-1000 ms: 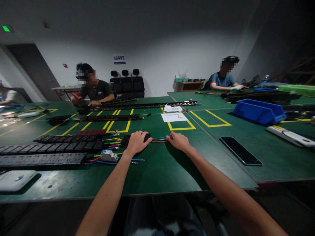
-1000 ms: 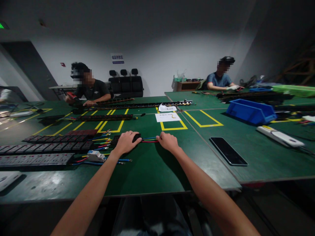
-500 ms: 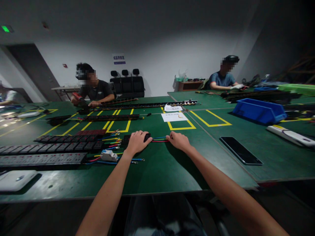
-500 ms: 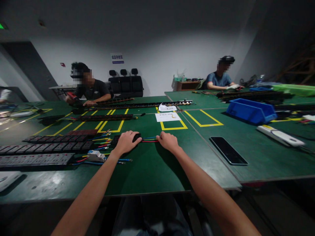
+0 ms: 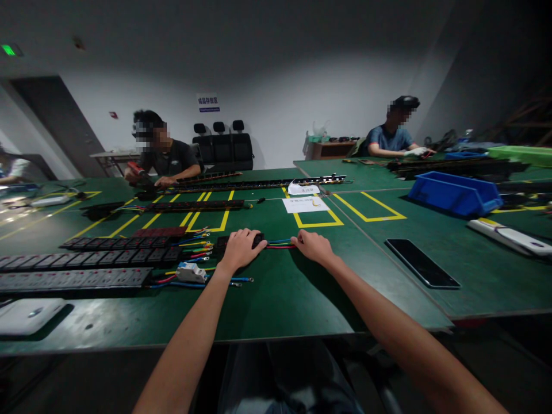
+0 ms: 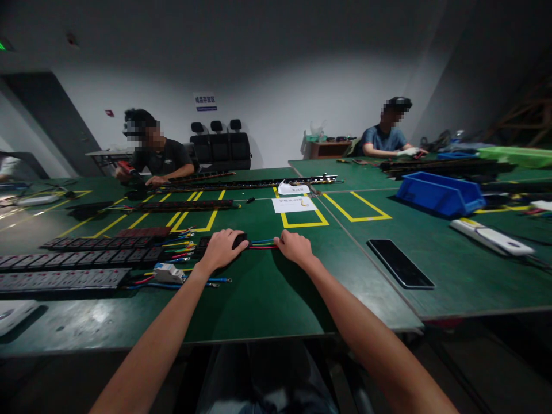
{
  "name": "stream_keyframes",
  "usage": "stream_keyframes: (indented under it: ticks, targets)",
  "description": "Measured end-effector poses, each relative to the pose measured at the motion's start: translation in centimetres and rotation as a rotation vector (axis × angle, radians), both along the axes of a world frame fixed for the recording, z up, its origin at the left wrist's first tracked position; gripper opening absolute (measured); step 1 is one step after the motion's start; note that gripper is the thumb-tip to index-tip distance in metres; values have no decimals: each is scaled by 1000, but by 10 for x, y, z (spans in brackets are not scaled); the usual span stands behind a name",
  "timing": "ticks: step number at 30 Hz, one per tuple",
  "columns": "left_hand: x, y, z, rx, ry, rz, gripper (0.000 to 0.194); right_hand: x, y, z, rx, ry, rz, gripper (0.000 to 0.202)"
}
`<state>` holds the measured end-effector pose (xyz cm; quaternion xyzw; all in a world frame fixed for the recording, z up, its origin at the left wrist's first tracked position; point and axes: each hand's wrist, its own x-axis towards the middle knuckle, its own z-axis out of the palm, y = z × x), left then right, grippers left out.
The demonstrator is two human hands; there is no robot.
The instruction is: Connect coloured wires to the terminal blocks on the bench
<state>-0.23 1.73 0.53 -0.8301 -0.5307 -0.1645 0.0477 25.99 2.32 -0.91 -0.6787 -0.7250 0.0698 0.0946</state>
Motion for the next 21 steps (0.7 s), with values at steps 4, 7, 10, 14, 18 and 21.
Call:
stream_keyframes:
  ticks: [4, 7, 10, 14, 18, 21]
  targets:
    - [0, 1, 0, -6, -2, 0, 60, 0, -1, 1, 1, 6, 5, 41]
    - [0, 1, 0, -12, -8, -1, 61, 0, -1, 2, -9, 10, 8, 42]
    - [0, 0, 0, -3, -1, 3, 60, 0, -1, 2, -13, -2, -2, 42]
    - [0, 0, 0, 7, 6, 7, 59, -1, -1, 2, -10, -12, -6, 42]
    - [0, 0, -1, 7, 4, 2, 58, -1, -1, 2, -1, -3, 0, 41]
    - [0, 0, -1, 11, 0, -1, 58, -1, -2, 3, -2, 6, 4, 41]
